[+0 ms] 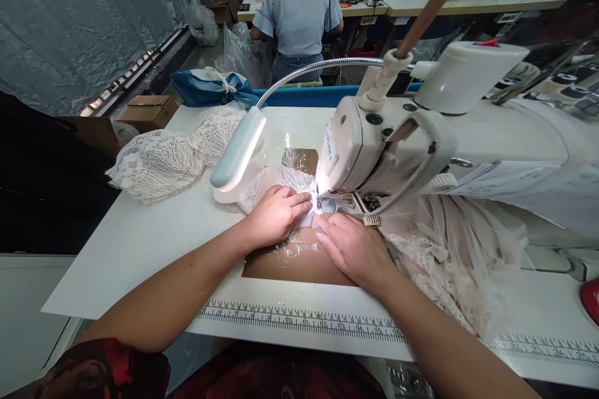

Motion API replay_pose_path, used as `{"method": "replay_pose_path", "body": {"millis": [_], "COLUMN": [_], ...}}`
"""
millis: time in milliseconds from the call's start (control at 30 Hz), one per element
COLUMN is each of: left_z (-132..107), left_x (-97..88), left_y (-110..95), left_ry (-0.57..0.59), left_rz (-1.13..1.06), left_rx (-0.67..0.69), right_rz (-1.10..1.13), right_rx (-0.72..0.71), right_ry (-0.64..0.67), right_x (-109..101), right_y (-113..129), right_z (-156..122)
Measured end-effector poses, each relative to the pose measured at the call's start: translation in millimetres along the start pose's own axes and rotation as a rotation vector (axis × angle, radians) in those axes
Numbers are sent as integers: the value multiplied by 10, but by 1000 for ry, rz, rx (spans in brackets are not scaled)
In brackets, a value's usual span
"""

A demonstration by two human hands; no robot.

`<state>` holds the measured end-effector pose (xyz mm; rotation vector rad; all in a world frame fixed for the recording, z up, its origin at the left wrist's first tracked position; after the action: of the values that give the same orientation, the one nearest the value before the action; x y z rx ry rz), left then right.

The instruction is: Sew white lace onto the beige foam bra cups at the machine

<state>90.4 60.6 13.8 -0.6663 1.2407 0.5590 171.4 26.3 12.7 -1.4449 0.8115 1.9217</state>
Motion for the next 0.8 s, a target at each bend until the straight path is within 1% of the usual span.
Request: {"method": "replay_pose_path", "body": {"millis": [133, 267, 467, 533, 600, 700, 767, 800], "left_z": [10, -21, -58, -61, -66, -110, -177, -222], "left_x": [-46, -82, -133, -133, -130, -164, -227, -261], "left_y": [89, 154, 157, 185, 274, 410, 395, 328], "left_ry": [-77, -127, -165, -170, -171, -156, -131, -106], "left_rz": [-47, -85, -109, -120, -155, -222, -251, -273], "left_rx": [-43, -66, -89, -118, -190, -294, -302, -274], "right_rz": [8, 16, 89, 116, 129, 60, -42, -97], "right_rx": [13, 10, 27, 18, -1, 41, 119, 156], "right_ry": [33, 58, 106, 121, 129, 173, 248, 284], "right_x": [39, 69, 88, 55, -20, -151, -200, -215], "right_y": [-15, -17, -37, -25, 1, -31, -107, -148], "right_z": [-9, -17, 4, 1, -30, -162, -306, -384]}}
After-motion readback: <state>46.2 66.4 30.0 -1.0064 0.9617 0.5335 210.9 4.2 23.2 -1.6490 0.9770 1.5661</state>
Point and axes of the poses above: each hand's wrist, its own z-axis towards the middle knuckle, its own x-axis out of the palm, y = z × x, the point moved 10 cm from there along z, towards the middle knuckle, and after that the axes turned 8 degrees about -x, right-handed, at the moved point
